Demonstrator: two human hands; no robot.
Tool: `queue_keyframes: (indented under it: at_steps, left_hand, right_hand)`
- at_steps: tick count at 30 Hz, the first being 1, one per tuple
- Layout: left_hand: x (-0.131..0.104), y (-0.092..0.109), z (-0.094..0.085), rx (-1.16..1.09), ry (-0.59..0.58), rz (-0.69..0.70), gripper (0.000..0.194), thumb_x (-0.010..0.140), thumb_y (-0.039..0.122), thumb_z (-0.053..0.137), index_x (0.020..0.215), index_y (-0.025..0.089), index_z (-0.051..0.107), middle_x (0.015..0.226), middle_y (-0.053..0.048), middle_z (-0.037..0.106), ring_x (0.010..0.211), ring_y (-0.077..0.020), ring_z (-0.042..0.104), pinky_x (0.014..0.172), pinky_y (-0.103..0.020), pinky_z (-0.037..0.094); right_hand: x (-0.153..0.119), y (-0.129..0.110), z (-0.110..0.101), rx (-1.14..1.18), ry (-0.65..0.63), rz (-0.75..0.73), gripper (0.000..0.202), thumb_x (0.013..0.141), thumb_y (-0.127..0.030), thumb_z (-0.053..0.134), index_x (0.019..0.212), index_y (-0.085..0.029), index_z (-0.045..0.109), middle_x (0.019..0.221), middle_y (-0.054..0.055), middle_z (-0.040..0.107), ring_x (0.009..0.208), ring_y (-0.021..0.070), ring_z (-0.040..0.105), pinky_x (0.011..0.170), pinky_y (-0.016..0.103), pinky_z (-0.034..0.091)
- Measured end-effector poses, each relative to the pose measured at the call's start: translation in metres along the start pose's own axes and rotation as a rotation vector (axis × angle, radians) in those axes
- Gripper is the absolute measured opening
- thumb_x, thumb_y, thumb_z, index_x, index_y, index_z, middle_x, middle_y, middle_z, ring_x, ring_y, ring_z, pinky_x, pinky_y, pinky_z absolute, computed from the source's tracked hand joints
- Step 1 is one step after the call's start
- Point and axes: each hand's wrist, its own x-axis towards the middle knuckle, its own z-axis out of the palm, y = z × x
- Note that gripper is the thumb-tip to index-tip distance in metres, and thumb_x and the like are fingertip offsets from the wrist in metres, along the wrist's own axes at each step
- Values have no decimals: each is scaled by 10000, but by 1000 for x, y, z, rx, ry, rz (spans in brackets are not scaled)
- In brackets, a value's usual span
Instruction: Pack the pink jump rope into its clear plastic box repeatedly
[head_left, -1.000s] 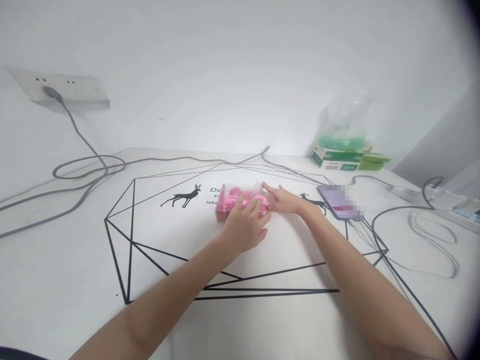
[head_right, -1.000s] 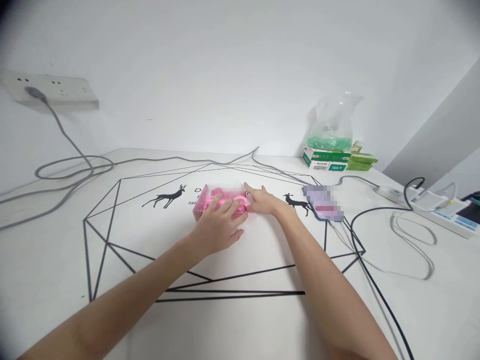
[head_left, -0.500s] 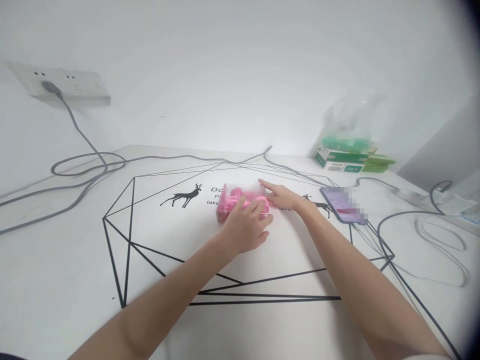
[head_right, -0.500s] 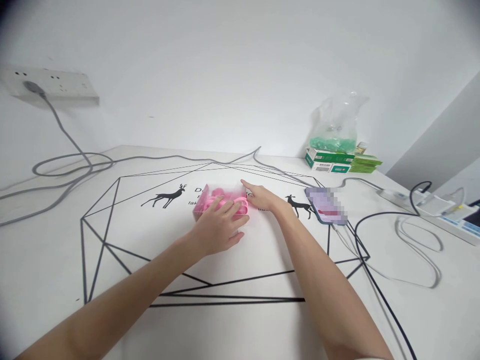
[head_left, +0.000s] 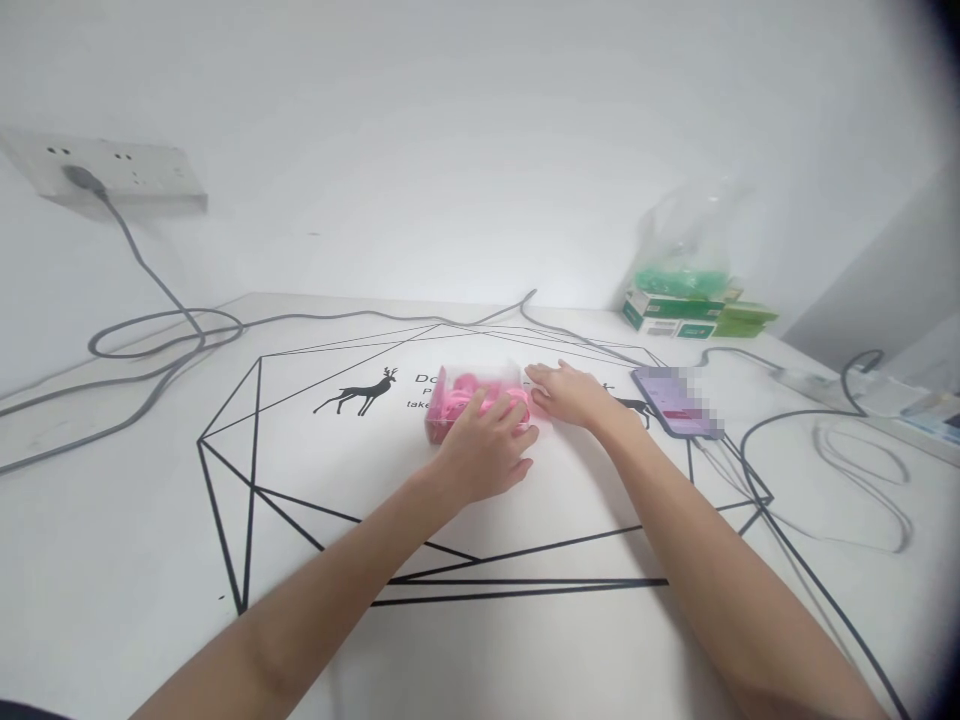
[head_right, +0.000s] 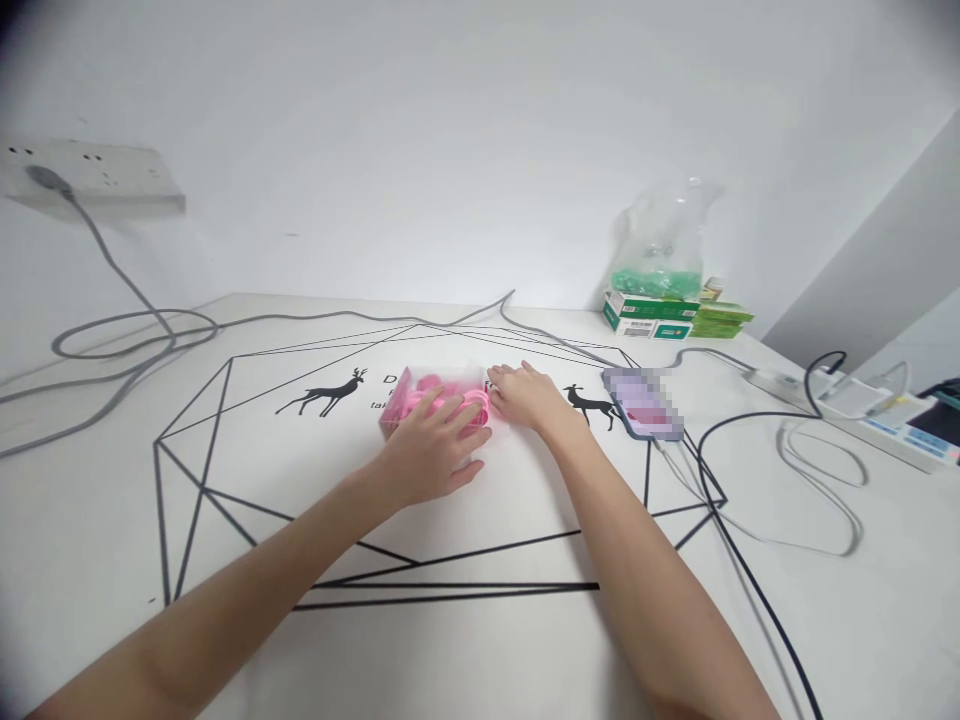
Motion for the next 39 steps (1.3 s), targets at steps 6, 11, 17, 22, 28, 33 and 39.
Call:
queue_keyframes:
  at_steps: [6,11,17,22,28,33,39]
  left_hand:
    - [3,4,2,6,75,107,200,915,291,545,999,162,673,1183,-141,632,1255,-293,502,1136,-525,322]
    - [5,10,4,30,127,237,203,883,52,500,780,162,635,908,-70,652,944,-187,614,1097,-443,396]
    - [7,22,-4,101,-8,298,264,855,-57,467,773,127,638,788,-68,640,775,-175,606,804,-320,490]
    - [17,38,-6,134,-164,251,266,892,23,461,996,85,698,988,-155,707,887,-229,633,803,-372,448]
    - [34,65,2,217,-311,83,340,922,289,546,1145,90,708,1258,-217,642,1109,-344,612,890,-454,404]
    - [42,76,8,156,-350,-28,564,951,497,495,1258,47,640,1290,-250,609,1110,-359,620,880,-444,416]
    - [27,76,22,76,-218,-73,663,973,508,434,1295,-58,556,1311,-304,570,1144,-357,609,918,-417,418]
  right_hand:
    - [-8,2,-2,80,-38,-132,324,971,-264,392,1200,-192,609,1269,116,653,1130,255,633,1153,476,252]
    - [-9,5,-1,119,-74,-169,344,970,-259,383,1211,-174,614,1293,119,645,1110,244,652,1179,475,210]
    - [-10,4,-1,132,-65,-168,371,966,-239,375,1211,-195,650,1184,94,706,1116,242,646,1126,415,309]
    - [-8,9,7,191,-16,-216,389,987,-305,377,1269,-218,630,1011,54,746,1044,217,677,1168,444,227]
    - [-9,11,8,131,11,-188,335,974,-295,403,1112,-224,700,877,47,738,917,220,686,957,339,423]
    - [-10,11,6,144,-3,-152,339,960,-309,404,1091,-237,707,933,49,747,830,203,669,695,255,419]
    - [-11,13,8,293,1,-135,364,908,-304,450,1173,-242,692,1006,49,748,836,202,655,726,260,424]
